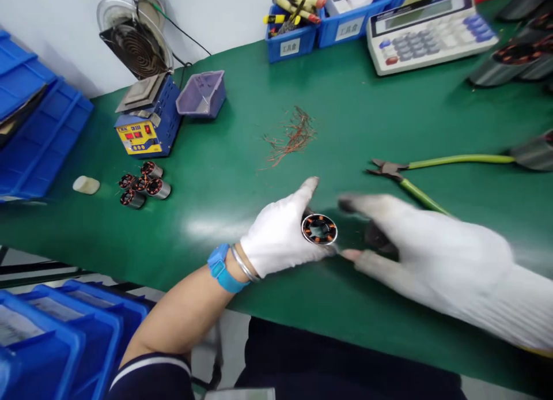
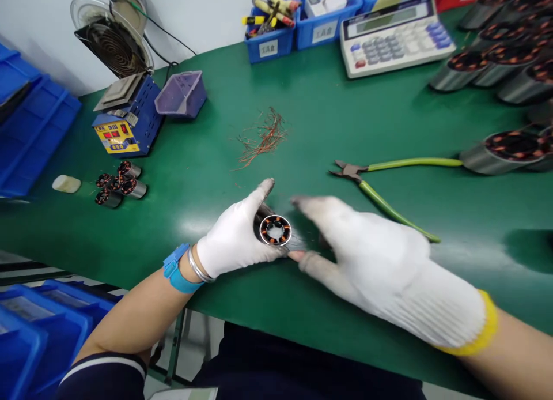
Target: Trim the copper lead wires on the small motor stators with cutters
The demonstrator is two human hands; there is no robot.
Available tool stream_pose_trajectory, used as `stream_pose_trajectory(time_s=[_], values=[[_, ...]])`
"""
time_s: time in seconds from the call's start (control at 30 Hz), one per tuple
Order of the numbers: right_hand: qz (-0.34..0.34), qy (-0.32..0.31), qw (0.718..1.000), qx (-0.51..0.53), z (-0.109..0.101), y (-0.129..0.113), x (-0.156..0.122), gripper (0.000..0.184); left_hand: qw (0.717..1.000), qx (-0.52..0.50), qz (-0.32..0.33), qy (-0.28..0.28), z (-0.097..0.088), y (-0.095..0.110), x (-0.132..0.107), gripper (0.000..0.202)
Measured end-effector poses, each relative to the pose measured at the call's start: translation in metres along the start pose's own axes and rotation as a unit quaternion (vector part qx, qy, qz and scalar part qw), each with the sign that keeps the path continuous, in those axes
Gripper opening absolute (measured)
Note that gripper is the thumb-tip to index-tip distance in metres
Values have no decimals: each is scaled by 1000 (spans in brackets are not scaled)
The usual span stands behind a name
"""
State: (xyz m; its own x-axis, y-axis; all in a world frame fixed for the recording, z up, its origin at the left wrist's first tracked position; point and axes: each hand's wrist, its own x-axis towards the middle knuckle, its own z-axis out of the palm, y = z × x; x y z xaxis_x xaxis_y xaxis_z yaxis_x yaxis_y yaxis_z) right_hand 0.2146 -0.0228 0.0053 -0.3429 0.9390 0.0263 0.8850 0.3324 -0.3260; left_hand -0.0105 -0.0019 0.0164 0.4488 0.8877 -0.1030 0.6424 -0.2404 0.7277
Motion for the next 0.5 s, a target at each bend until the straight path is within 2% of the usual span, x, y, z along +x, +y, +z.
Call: stream_pose_trajectory(time_s=[0.1,0.2,0.3,0.4,0.5], values=[[8,-75,996,56,11,-3,6,41,1000,21,17,5,-1,0,-1,100],[29,-108,985,131,11,-1,17,39,996,69,60,17,0,-2,-1,71],[22,-119,989,88,5,2,18,35,992,86,89,28,2,-3,-1,51],[-64,-113,991,33,-1,7,10,32,992,82,92,32,3,-4,-1,47],[-112,-47,993,4,-9,13,3,35,993,82,77,18,2,-5,-2,50]])
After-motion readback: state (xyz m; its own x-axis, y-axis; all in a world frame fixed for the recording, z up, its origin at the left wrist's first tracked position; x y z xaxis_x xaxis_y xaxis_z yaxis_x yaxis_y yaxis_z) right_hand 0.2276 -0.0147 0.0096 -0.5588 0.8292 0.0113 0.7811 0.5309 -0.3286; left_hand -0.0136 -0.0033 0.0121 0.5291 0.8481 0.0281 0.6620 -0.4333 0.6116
